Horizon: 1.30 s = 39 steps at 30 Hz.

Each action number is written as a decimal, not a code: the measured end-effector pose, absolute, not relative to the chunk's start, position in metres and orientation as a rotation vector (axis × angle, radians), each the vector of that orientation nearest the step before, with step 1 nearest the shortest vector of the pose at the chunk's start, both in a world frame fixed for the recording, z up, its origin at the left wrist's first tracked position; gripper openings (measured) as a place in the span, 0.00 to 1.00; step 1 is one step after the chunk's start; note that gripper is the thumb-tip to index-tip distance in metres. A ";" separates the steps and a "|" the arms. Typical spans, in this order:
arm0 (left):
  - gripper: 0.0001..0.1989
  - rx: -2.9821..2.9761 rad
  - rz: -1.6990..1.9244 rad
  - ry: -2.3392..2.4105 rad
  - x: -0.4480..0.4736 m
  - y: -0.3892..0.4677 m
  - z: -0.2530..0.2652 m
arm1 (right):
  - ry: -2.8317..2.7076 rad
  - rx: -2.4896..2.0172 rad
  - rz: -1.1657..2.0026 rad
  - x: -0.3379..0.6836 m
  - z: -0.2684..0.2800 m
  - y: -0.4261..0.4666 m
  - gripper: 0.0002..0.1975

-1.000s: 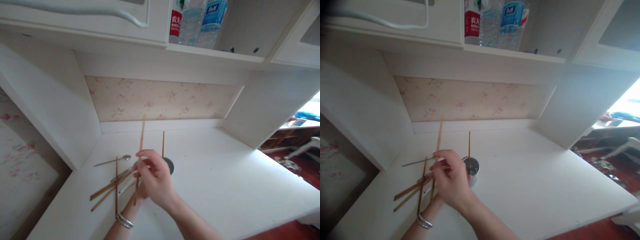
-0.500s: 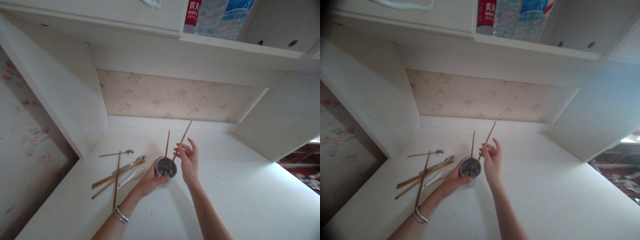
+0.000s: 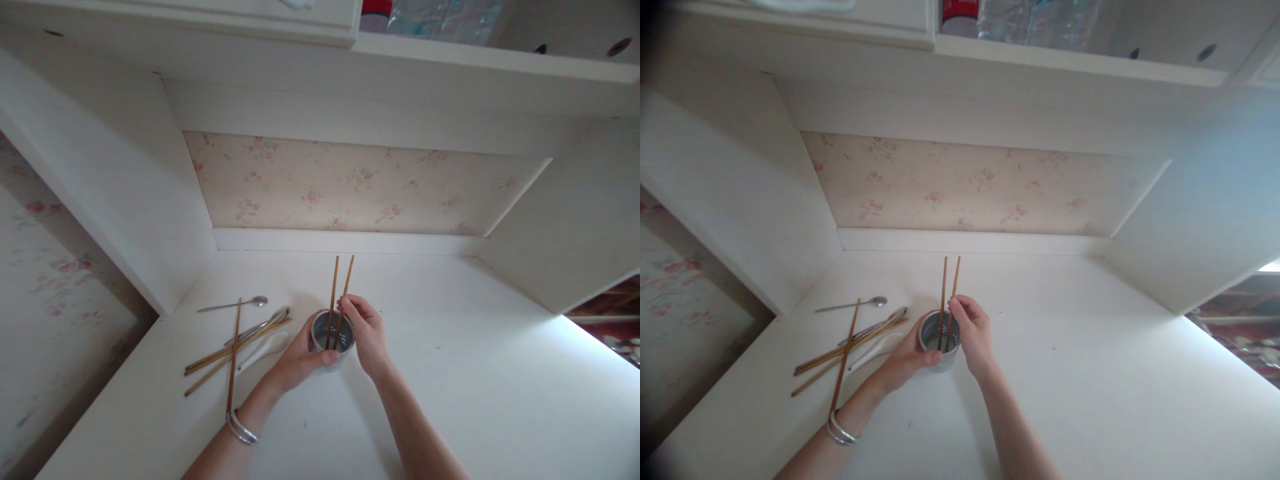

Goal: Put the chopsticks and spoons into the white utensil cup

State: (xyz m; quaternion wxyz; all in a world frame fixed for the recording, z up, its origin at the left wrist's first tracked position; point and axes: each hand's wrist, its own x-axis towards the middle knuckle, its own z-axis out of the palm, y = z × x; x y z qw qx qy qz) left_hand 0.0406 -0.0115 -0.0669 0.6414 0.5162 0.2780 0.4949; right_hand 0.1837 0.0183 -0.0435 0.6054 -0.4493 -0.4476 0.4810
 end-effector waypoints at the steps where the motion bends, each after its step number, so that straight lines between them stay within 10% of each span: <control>1: 0.34 1.174 1.128 0.625 0.041 -0.012 -0.066 | -1.040 -1.047 1.114 0.183 -0.044 0.018 0.14; 39: 0.36 1.186 1.061 0.580 0.035 -0.007 -0.068 | -1.158 -1.089 1.297 0.191 -0.054 0.022 0.14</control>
